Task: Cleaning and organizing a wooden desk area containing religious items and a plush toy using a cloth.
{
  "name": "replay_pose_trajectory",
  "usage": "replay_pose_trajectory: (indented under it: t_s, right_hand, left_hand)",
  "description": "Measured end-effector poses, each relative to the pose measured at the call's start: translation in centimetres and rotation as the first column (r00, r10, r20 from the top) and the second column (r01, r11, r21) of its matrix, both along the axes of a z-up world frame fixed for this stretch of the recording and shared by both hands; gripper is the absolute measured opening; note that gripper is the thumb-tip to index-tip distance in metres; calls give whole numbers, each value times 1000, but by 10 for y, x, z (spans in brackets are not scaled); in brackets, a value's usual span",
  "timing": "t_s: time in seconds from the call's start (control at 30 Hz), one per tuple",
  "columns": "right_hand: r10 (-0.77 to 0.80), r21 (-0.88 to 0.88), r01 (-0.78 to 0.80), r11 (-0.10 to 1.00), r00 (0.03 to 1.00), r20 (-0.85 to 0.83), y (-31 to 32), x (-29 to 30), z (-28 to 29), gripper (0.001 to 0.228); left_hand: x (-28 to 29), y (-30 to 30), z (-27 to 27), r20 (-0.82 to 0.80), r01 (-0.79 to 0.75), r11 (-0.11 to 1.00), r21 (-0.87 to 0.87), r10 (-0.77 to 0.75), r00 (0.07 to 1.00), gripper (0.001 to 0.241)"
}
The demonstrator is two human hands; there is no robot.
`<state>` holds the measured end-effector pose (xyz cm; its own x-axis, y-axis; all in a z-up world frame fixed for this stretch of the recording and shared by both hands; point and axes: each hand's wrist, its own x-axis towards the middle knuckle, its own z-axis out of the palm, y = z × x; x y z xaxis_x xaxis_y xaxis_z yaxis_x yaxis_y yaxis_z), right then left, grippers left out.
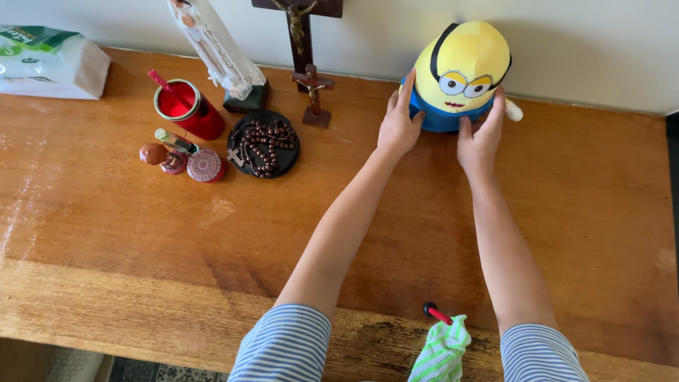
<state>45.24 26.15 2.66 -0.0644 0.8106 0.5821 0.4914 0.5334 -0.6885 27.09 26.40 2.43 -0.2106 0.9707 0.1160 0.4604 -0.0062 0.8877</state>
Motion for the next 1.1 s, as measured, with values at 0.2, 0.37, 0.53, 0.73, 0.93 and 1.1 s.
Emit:
replay_pose_trajectory:
  t_s: [0.2, 0.37, 0.53, 0.73, 0.93, 1.1]
  right_hand:
    - [36, -138, -44, 989, 997, -63, -1, 13, -14, 77]
    - [37, -203, -59, 977, 993, -109, -11, 11, -3, 78]
    - [91, -117, -105, 988, 989, -112, -13, 6, -6, 79]
    - [117, -208, -138, 968, 987, -110, -13, 10, -11, 78]
    - [84, -190, -103, 976, 991, -102, -18, 12, -6, 85]
    - [126, -197, -146, 970, 986, -113, -12, 8, -13, 84]
  left_hand:
    - [0, -20, 26, -2, 45, 994, -104, -46, 999, 94]
    - [1, -20, 14, -47, 27, 999, -31, -28, 998, 94]
    - [-6, -19, 16, -41, 7, 994, -108, -12, 999, 89]
    - [-13, -26, 17, -131, -34, 997, -63, 26, 991, 89]
    - [-15, -27, 16, -160, -60, 998, 1, 60, 985, 87]
    - [-15, -37, 23, -72, -103, 995, -19, 101, 992, 79]
